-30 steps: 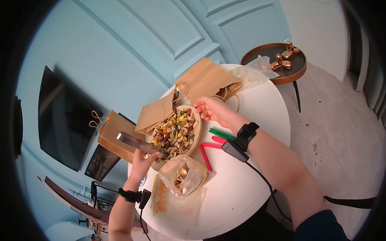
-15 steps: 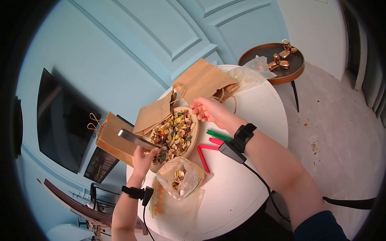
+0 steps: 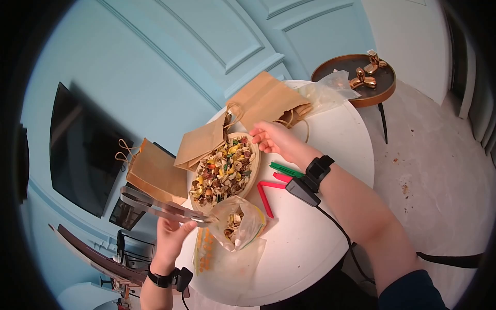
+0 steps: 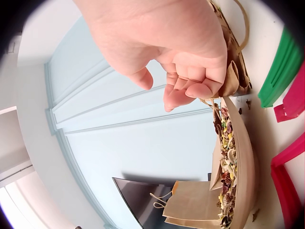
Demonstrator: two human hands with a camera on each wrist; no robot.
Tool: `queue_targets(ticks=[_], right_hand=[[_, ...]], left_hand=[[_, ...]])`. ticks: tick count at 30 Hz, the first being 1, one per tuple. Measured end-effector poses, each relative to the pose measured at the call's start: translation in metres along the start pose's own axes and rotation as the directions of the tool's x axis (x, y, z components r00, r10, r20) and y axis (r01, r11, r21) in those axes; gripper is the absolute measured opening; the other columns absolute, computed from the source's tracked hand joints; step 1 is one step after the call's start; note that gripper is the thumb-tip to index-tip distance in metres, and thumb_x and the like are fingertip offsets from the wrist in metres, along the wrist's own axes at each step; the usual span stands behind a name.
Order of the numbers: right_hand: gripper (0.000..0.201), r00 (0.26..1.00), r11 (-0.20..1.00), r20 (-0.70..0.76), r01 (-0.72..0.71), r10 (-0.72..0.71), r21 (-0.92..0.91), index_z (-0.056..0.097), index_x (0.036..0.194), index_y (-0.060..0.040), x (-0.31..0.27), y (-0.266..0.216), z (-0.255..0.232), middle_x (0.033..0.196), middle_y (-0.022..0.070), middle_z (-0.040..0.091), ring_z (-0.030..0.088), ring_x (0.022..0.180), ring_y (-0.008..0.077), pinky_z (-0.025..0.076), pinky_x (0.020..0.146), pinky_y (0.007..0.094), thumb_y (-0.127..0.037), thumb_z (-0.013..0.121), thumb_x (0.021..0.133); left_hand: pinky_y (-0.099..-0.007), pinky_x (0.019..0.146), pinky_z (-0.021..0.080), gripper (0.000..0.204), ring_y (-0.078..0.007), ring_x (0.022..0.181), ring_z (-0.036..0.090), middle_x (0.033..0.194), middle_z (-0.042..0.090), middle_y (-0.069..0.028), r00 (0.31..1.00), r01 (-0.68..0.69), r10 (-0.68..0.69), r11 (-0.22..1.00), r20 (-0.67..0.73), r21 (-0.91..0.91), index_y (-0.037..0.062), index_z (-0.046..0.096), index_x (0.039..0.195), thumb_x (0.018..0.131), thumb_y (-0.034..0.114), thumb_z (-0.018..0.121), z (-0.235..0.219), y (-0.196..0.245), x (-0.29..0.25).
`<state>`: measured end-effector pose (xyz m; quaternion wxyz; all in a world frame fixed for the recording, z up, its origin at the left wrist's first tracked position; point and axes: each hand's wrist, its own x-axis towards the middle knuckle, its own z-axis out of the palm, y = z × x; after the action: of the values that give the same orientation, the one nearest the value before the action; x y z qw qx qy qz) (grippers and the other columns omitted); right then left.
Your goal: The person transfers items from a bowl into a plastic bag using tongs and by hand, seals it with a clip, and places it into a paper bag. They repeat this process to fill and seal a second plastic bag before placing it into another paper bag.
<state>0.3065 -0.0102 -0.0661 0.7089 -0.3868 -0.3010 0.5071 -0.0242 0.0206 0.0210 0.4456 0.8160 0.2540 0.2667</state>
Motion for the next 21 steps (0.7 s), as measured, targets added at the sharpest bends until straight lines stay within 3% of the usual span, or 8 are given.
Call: queue_targets(ticks=[3,5,9,10,13,15,17,21], right_hand=[[0.032,1.000,1.000,0.006,-0.001,0.001,-0.001,0.059,0.098,-0.0057,-0.001,0.000,-0.001,0.081,0.0004,0.058,0.049,0.067,0.0095,0.040,0.065,0.0233,-0.034,0.046,0.094],[0.032,1.000,1.000,0.004,-0.002,0.002,-0.001,0.059,0.098,-0.0056,-0.001,0.000,0.000,0.081,0.0005,0.058,0.049,0.067,0.0095,0.040,0.065,0.0233,-0.034,0.046,0.094],[0.032,1.000,1.000,0.007,0.001,-0.001,-0.009,0.059,0.098,-0.0052,0.000,0.001,-0.001,0.081,0.0008,0.058,0.049,0.067,0.0097,0.040,0.065,0.0233,-0.034,0.046,0.094],[0.032,1.000,1.000,0.008,0.000,0.000,-0.009,0.059,0.098,-0.0052,0.001,0.001,-0.001,0.081,0.0008,0.058,0.049,0.067,0.0097,0.040,0.065,0.0233,-0.034,0.046,0.094],[0.032,1.000,1.000,-0.008,0.004,-0.004,-0.015,0.059,0.098,-0.0049,0.001,0.001,-0.002,0.082,0.0010,0.058,0.049,0.067,0.0097,0.040,0.065,0.0232,-0.034,0.046,0.094],[0.032,1.000,1.000,0.018,0.017,-0.017,-0.004,0.058,0.099,-0.0048,0.003,0.002,-0.004,0.082,0.0016,0.058,0.052,0.065,0.0093,0.042,0.061,0.0229,-0.035,0.048,0.091],[0.032,1.000,1.000,0.016,0.019,-0.018,-0.005,0.058,0.099,-0.0048,0.002,0.001,-0.004,0.082,0.0016,0.058,0.052,0.065,0.0094,0.042,0.061,0.0230,-0.035,0.048,0.091],[0.033,1.000,1.000,0.027,0.014,-0.014,-0.005,0.058,0.099,-0.0049,0.001,0.000,-0.003,0.082,0.0016,0.058,0.052,0.065,0.0095,0.042,0.061,0.0231,-0.035,0.048,0.091]], left_hand=[[-0.0284,0.083,0.043,0.037,-0.0130,0.094,0.051,0.111,0.055,-0.0057,0.998,-0.035,0.028,0.991,0.056,0.128,0.0018,0.052,0.101,0.074,0.003,0.077,0.003,-0.003,-0.002],[-0.0286,0.082,0.043,0.041,-0.0123,0.088,0.049,0.104,0.056,-0.0041,0.993,-0.117,0.110,0.980,0.053,0.159,0.0028,0.050,0.105,0.074,0.003,0.077,0.003,-0.011,0.004],[-0.0284,0.083,0.044,0.038,-0.0133,0.091,0.055,0.100,0.060,-0.0057,0.983,-0.123,0.135,0.987,-0.122,0.104,0.0027,0.049,0.105,0.076,0.005,0.075,-0.005,-0.027,0.036],[-0.0290,0.083,0.045,0.036,-0.0143,0.090,0.058,0.100,0.062,-0.0068,0.984,-0.141,0.155,0.979,-0.088,0.145,0.0022,0.051,0.103,0.077,0.006,0.075,-0.003,-0.027,0.048],[-0.0294,0.080,0.047,0.036,-0.0136,0.088,0.059,0.097,0.063,-0.0061,0.999,-0.043,0.042,0.981,0.010,0.188,0.0022,0.052,0.104,0.077,0.009,0.075,-0.004,-0.053,0.075],[-0.0293,0.079,0.048,0.039,-0.0140,0.086,0.060,0.095,0.063,-0.0054,0.995,-0.101,0.096,0.972,0.030,0.212,0.0017,0.053,0.108,0.077,0.009,0.075,-0.003,-0.069,0.087],[-0.0284,0.078,0.048,0.041,-0.0134,0.086,0.060,0.096,0.064,-0.0056,0.996,-0.091,0.080,0.929,0.044,0.358,0.0008,0.052,0.112,0.078,0.009,0.074,-0.004,-0.077,0.094],[-0.0303,0.082,0.047,0.038,-0.0138,0.090,0.059,0.095,0.063,-0.0048,0.999,-0.033,0.024,0.944,0.032,0.327,0.0022,0.052,0.109,0.079,0.011,0.074,-0.001,-0.080,0.099]])
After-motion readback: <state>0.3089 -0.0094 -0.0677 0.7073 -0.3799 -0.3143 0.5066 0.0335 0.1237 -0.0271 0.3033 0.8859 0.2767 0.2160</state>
